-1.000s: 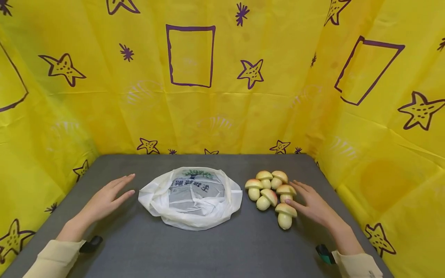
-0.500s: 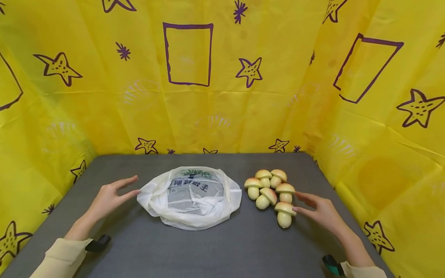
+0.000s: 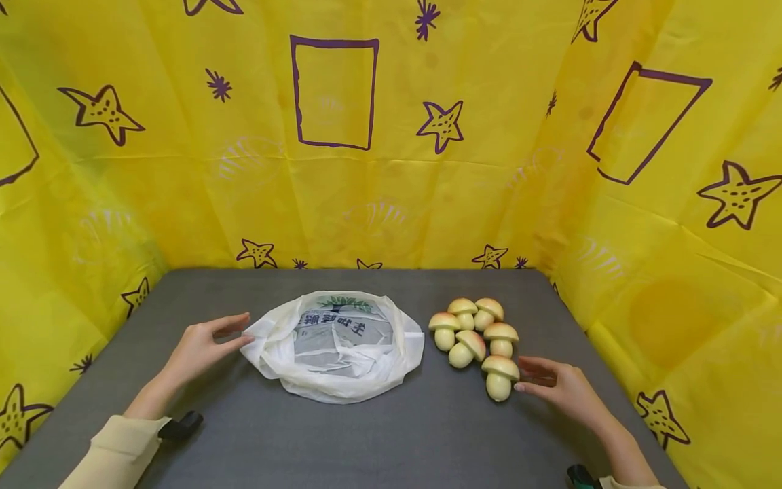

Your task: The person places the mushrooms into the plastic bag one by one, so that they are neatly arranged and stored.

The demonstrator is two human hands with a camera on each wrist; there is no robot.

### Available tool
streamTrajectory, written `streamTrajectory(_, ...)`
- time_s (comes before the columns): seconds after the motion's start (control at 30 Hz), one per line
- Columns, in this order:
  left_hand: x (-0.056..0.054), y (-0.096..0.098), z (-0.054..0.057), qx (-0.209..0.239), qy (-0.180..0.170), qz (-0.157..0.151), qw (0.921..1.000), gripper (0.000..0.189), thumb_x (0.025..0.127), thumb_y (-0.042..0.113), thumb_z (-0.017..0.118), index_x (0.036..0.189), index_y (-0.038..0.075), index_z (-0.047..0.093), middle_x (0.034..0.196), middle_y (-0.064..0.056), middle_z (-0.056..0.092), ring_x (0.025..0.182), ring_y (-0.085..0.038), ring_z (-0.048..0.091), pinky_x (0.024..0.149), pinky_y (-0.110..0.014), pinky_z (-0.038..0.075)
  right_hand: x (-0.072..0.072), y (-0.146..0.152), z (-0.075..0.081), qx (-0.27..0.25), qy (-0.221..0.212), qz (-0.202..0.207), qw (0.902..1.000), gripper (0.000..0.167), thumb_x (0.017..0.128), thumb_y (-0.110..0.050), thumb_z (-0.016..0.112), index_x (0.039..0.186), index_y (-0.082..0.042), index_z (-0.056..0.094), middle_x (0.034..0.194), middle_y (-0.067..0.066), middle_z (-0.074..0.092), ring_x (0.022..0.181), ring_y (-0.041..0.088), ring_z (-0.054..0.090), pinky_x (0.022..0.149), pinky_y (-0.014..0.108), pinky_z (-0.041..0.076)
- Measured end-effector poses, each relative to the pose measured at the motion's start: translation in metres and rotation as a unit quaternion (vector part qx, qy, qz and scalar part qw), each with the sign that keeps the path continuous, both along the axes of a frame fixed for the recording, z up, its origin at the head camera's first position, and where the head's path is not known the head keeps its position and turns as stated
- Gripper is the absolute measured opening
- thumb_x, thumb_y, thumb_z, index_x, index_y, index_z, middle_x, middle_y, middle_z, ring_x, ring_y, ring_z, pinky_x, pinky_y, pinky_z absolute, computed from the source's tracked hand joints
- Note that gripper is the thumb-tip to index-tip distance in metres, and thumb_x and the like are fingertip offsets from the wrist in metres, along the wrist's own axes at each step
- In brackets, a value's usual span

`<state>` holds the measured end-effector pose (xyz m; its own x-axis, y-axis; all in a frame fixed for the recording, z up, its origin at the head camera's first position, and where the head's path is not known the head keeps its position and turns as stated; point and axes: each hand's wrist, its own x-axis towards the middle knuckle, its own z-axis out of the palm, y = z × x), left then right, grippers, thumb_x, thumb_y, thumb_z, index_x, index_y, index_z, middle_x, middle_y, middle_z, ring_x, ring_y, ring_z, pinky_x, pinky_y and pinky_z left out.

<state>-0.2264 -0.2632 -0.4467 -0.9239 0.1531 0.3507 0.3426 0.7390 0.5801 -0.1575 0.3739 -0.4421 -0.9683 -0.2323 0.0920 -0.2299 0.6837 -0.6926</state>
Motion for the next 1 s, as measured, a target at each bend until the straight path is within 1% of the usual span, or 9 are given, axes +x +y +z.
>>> streamTrajectory(0.1,0.000,0.001,-0.002,0.003,-0.007,-0.003,1.0000,0.054,0.080,0.040,0.074,0.121,0.007,0.065,0.113,-0.009,0.069,0.090,-0.024,0.070,0.077,-0.037,0.055,0.000,0.001,-0.003,-0.004,-0.006,-0.002,1.0000,0.048,0.082,-0.026,0.073,0.122,-0.002,0.061,0.115,0.017,0.066,0.091,0.002,0.067,0.071,0.019,0.054)
streamTrajectory(0.23,-0.001,0.003,-0.003,0.012,-0.017,-0.007,0.9998,0.053,0.080,0.038,0.074,0.121,0.006,0.065,0.113,-0.011,0.069,0.088,-0.023,0.070,0.074,-0.032,0.056,-0.002,0.002,-0.006,0.003,-0.023,0.015,0.9996,0.046,0.084,-0.024,0.072,0.121,0.001,0.061,0.108,0.017,0.069,0.087,-0.001,0.067,0.070,0.019,0.054)
streamTrajectory(0.4,-0.001,0.005,-0.004,0.018,-0.026,-0.009,0.9995,0.052,0.080,0.038,0.074,0.121,0.007,0.065,0.114,-0.011,0.069,0.087,-0.022,0.070,0.074,-0.032,0.056,-0.004,0.003,-0.009,0.022,-0.040,0.032,0.9984,0.046,0.085,-0.025,0.071,0.118,0.005,0.061,0.102,0.014,0.071,0.085,-0.002,0.066,0.069,0.018,0.053)
streamTrajectory(0.47,-0.001,0.005,-0.004,0.019,-0.026,-0.009,0.9994,0.051,0.080,0.038,0.074,0.121,0.007,0.065,0.114,-0.011,0.069,0.087,-0.022,0.070,0.074,-0.032,0.056,-0.005,0.003,-0.010,0.030,-0.045,0.035,0.9979,0.044,0.084,-0.026,0.071,0.116,0.004,0.063,0.100,0.012,0.072,0.084,-0.003,0.066,0.069,0.018,0.053)
streamTrajectory(0.6,-0.001,0.005,-0.005,0.015,-0.024,-0.013,0.9995,0.051,0.081,0.037,0.074,0.120,0.007,0.065,0.113,-0.011,0.069,0.087,-0.023,0.070,0.074,-0.034,0.056,-0.006,0.004,-0.010,0.049,-0.044,0.049,0.9966,0.038,0.085,-0.027,0.070,0.112,0.000,0.067,0.099,0.008,0.073,0.082,-0.003,0.065,0.068,0.018,0.052)
streamTrajectory(0.77,0.000,0.005,-0.006,0.011,-0.023,-0.008,0.9996,0.050,0.080,0.038,0.074,0.119,0.008,0.066,0.112,-0.011,0.069,0.086,-0.022,0.070,0.073,-0.033,0.056,-0.010,0.002,-0.008,0.063,-0.050,0.061,0.9949,0.031,0.087,-0.029,0.068,0.109,-0.007,0.069,0.097,0.002,0.073,0.082,-0.004,0.064,0.068,0.020,0.052)
streamTrajectory(0.87,0.001,0.006,-0.007,0.013,-0.026,-0.008,0.9995,0.050,0.080,0.040,0.075,0.119,0.010,0.067,0.110,-0.011,0.070,0.086,-0.021,0.070,0.073,-0.031,0.057,-0.012,0.001,-0.007,0.058,-0.059,0.067,0.9943,0.030,0.089,-0.029,0.066,0.110,-0.007,0.069,0.098,0.003,0.073,0.083,-0.003,0.064,0.069,0.021,0.052)
streamTrajectory(1.0,0.002,0.007,-0.006,0.011,-0.031,-0.009,0.9994,0.050,0.080,0.042,0.074,0.118,0.010,0.067,0.109,-0.012,0.070,0.085,-0.020,0.070,0.072,-0.031,0.057,-0.017,-0.001,-0.007,0.049,-0.061,0.078,0.9938,0.033,0.090,-0.029,0.065,0.112,-0.004,0.067,0.102,0.007,0.072,0.086,-0.003,0.064,0.070,0.021,0.053)
